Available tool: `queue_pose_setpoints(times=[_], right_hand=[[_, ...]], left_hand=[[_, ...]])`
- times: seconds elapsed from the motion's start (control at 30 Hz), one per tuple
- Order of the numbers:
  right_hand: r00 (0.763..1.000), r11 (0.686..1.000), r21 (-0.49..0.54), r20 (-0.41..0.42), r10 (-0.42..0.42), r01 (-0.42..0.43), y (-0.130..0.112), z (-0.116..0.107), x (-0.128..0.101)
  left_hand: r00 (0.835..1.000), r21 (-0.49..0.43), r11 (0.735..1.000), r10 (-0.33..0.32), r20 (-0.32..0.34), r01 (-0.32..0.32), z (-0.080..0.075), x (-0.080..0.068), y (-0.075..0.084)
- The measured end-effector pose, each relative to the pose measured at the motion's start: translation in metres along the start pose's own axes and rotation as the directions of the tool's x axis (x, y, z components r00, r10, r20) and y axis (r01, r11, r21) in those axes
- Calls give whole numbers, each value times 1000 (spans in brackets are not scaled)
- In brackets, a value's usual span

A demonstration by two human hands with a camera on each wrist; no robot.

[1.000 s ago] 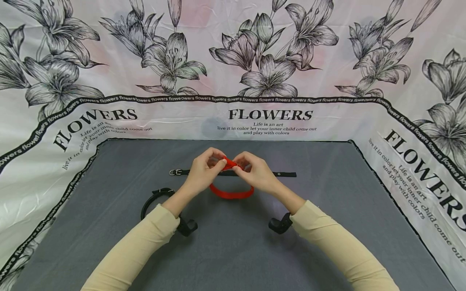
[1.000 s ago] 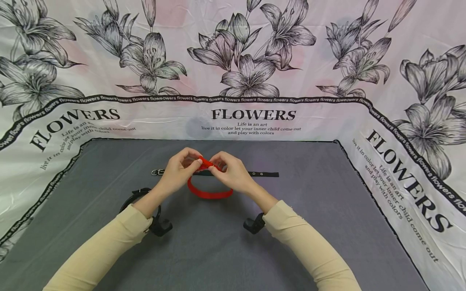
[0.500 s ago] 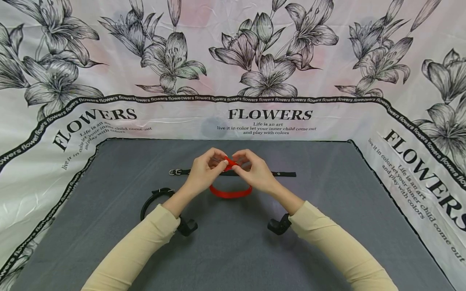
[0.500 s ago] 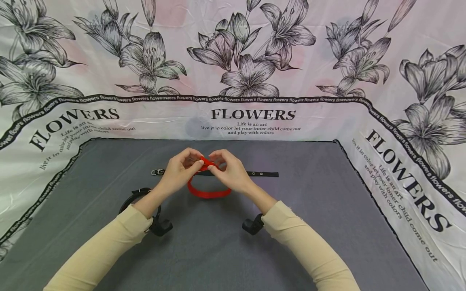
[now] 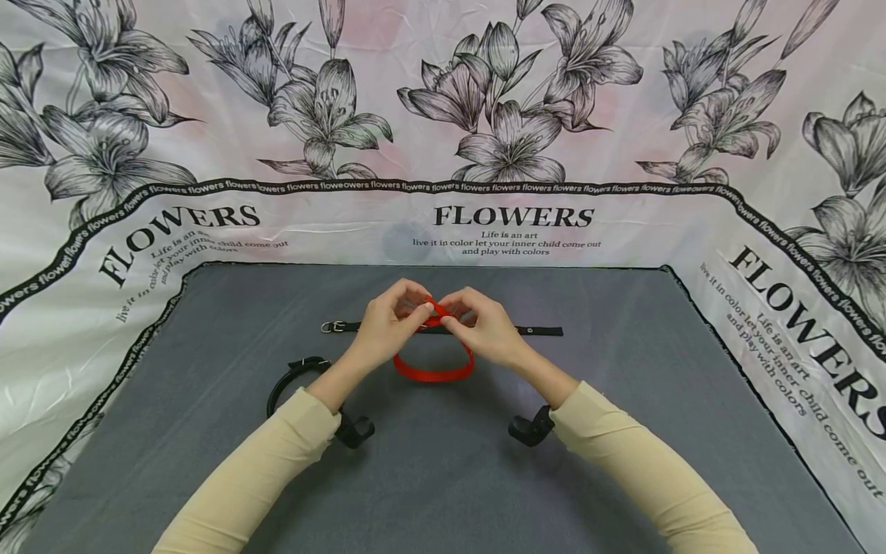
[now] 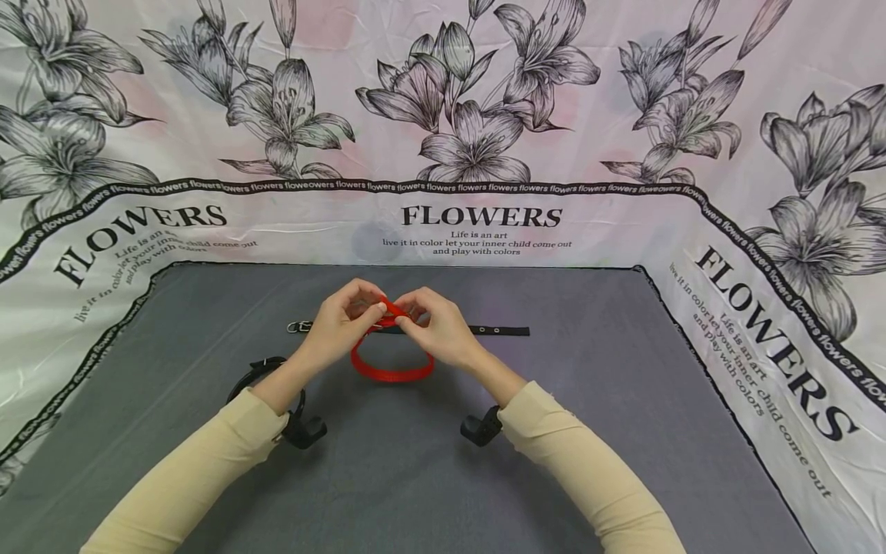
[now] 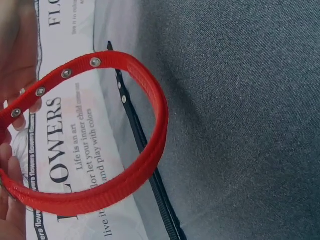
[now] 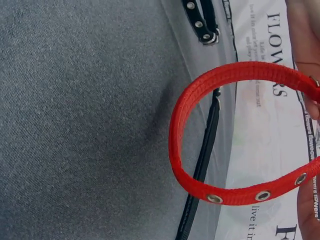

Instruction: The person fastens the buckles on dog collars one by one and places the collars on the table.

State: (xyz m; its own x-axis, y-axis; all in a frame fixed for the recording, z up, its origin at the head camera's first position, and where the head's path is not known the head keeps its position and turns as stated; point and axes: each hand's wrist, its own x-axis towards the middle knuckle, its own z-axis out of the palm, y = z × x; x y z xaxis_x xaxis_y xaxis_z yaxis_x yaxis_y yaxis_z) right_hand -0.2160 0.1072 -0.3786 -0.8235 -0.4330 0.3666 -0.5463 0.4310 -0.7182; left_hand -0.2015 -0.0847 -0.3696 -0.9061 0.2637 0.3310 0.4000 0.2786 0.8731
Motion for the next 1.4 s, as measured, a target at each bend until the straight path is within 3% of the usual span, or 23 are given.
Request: queue_pose_setpoints(times=[0.33,0.6,0.77,0.8,0.97,1.03,1.17,1.4], right_hand=[[997,999,43,-75,-12,15,0,-2,-1],[995,997,72,-90,34,-27,-2,0,-1],[990,997,75,-138,7,4,-4,1,-1],[989,997,76,-145,2,9,-9,0,-2],[989,997,73,-141,31,-21,-31,-5,-4],[990,997,78,-136,35,-24,-25,-3,-3],[991,996,86,-129,28,-17,-4,2,-1],[998,997,71,-59,-5,9,-5,-1,-2]], left_hand=[[989,77,991,-117,96,110,-7,-5,-10],[993,38,992,-121,5,121,-2,-6,-12],[990,27,990,-136,-31,137,0,-5,-5],[990,30,990,-136,-34,137,0,-6,1],[989,34,989,-141,-47,142,1,-5,2],[990,35,990,-134,-53,136,3,-4,-7],[990,48,990,-126,-61,129,3,-4,-7],[995,60,994,-90,-53,93,2,-5,-7]])
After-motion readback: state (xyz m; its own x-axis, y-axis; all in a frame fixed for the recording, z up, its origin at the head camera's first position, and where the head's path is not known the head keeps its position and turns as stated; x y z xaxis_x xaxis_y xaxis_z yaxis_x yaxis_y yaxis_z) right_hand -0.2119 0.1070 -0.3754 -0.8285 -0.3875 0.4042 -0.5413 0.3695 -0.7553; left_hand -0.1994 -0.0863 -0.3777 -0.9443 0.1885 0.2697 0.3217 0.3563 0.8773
